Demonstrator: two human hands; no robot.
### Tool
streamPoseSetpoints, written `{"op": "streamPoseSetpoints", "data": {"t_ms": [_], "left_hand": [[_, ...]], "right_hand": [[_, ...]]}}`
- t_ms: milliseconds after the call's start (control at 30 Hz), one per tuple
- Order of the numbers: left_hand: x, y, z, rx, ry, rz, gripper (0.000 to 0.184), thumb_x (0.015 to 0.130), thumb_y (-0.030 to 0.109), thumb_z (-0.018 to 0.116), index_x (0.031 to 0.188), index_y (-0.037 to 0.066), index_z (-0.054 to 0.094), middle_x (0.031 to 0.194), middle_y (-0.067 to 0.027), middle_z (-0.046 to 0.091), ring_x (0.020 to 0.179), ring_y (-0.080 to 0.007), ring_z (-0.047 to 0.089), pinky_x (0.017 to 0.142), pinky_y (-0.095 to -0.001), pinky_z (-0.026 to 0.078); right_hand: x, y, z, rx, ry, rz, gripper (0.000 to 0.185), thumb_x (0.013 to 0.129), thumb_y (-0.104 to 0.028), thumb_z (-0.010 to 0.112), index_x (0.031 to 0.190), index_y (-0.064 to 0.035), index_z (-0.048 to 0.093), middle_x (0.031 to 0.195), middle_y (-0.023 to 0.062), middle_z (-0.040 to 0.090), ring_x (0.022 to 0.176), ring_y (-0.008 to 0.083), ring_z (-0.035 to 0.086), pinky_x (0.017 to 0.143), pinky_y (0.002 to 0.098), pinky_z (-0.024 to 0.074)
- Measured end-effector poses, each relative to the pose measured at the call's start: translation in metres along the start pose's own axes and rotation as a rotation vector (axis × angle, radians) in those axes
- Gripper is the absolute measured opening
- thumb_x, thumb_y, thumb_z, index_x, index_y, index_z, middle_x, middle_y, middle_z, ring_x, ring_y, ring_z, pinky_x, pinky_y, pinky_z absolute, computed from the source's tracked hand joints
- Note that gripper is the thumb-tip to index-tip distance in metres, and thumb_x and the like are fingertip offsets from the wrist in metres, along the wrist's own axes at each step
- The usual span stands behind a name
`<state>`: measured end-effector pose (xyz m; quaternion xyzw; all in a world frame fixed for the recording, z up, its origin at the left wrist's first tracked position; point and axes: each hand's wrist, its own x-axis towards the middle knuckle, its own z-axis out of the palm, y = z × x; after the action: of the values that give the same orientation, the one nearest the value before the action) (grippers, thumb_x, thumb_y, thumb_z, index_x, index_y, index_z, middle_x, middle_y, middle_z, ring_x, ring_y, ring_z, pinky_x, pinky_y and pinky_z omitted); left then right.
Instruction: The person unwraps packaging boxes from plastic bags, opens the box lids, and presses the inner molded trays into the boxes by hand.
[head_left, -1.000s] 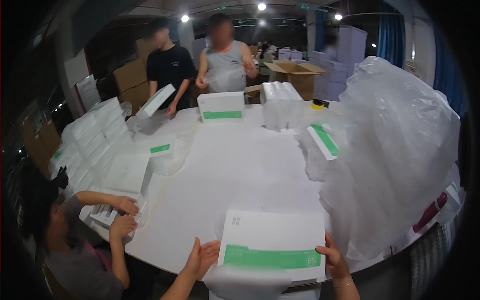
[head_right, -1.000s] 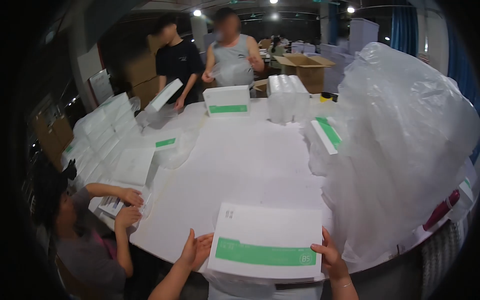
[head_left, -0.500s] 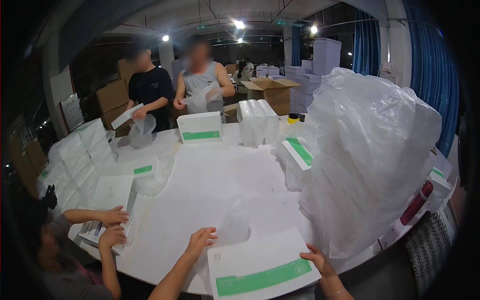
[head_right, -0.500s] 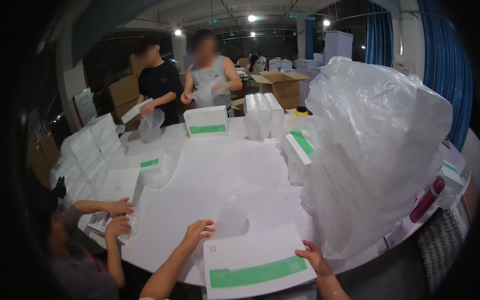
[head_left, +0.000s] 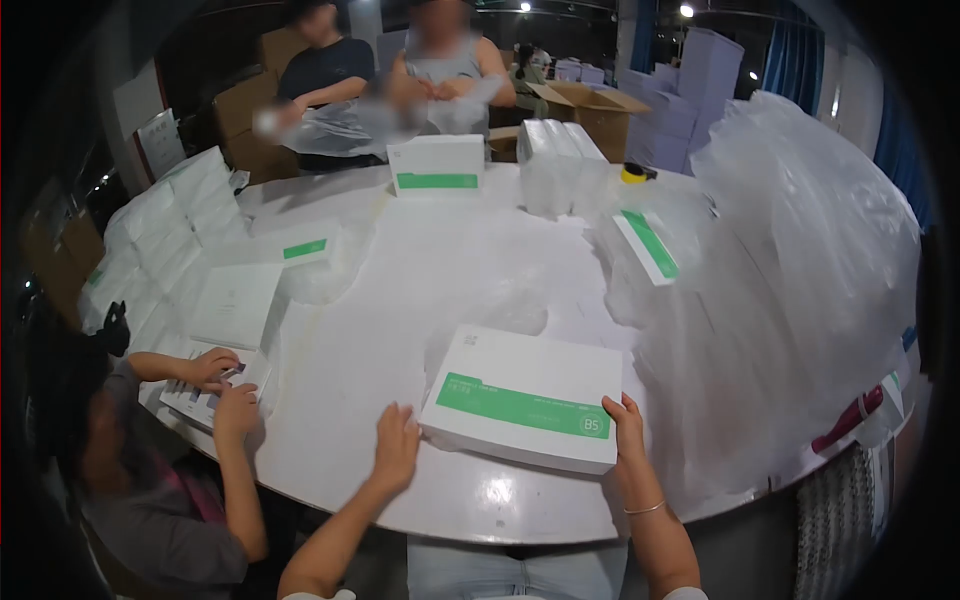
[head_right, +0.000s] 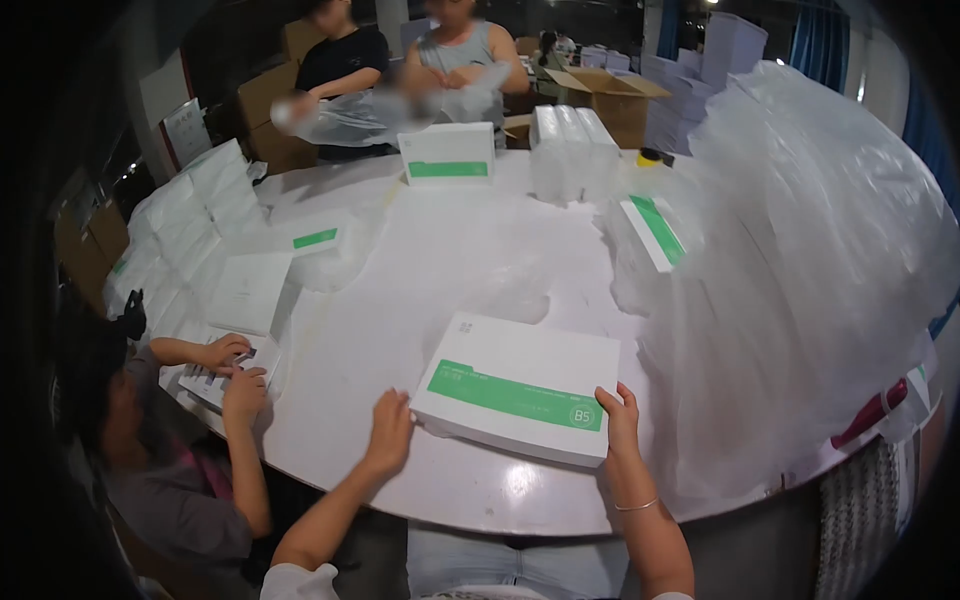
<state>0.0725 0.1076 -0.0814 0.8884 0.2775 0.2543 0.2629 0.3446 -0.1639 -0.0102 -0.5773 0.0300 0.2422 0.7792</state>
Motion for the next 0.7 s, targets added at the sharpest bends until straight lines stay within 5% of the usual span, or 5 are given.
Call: {"op": "streamPoseSetpoints", "data": {"t_ms": [167, 333, 467, 567, 700], "left_hand": [[0.003, 0.05, -0.009, 0.14, -0.139, -0.118, 0.065, 0.099, 0.043, 0.045, 0.144, -0.003, 0.036, 0.153, -0.0296, 0.023, 0.145, -0.0409, 0.017, 0.118, -0.0505, 0.011], [0.01, 0.049, -0.001, 0.374, -0.191, -0.069, 0.07, 0.099, 0.051, 0.042, 0.147, 0.001, 0.034, 0.154, -0.0267, 0.023, 0.146, -0.0379, 0.017, 0.118, -0.052, 0.012], [0.008, 0.047, -0.007, 0.405, -0.178, -0.078, 0.067, 0.1, 0.05, 0.04, 0.148, 0.002, 0.034, 0.155, -0.0255, 0.024, 0.147, -0.0359, 0.017, 0.118, -0.0517, 0.014], [0.009, 0.051, -0.005, 0.397, -0.196, -0.074, 0.067, 0.101, 0.049, 0.037, 0.148, 0.002, 0.033, 0.155, -0.0259, 0.024, 0.147, -0.0356, 0.017, 0.118, -0.051, 0.013], [0.007, 0.049, -0.007, 0.424, -0.169, -0.071, 0.066, 0.101, 0.048, 0.037, 0.148, 0.001, 0.033, 0.155, -0.0261, 0.024, 0.147, -0.0356, 0.016, 0.118, -0.051, 0.013]], "right_hand": [[0.082, 0.026, 0.036, 0.025, 0.044, -0.07, 0.06, 0.087, -0.014, 0.07, 0.135, 0.0008, 0.038, 0.115, 0.0164, 0.059, 0.103, 0.0233, 0.06, 0.086, 0.0331, 0.0513], [0.224, 0.069, 0.065, 0.065, 0.019, -0.199, 0.07, 0.089, -0.019, 0.069, 0.142, 0.0006, 0.028, 0.121, 0.0184, 0.055, 0.106, 0.0248, 0.058, 0.091, 0.0364, 0.0504], [0.199, 0.024, 0.142, 0.164, 0.058, -0.261, 0.069, 0.097, -0.025, 0.059, 0.149, -0.003, 0.02, 0.141, 0.022, 0.037, 0.123, 0.0297, 0.048, 0.101, 0.0417, 0.0441], [0.152, 0.034, 0.155, -0.385, 0.172, -0.59, 0.064, 0.1, -0.026, 0.053, 0.149, -0.0014, 0.021, 0.146, 0.022, 0.027, 0.134, 0.0317, 0.036, 0.109, 0.0433, 0.0367], [0.068, 0.073, 0.121, -0.568, -0.23, -0.652, 0.06, 0.094, -0.006, 0.053, 0.147, 0.0035, 0.024, 0.147, 0.0219, 0.024, 0.138, 0.0364, 0.03, 0.114, 0.0443, 0.0288]]}}
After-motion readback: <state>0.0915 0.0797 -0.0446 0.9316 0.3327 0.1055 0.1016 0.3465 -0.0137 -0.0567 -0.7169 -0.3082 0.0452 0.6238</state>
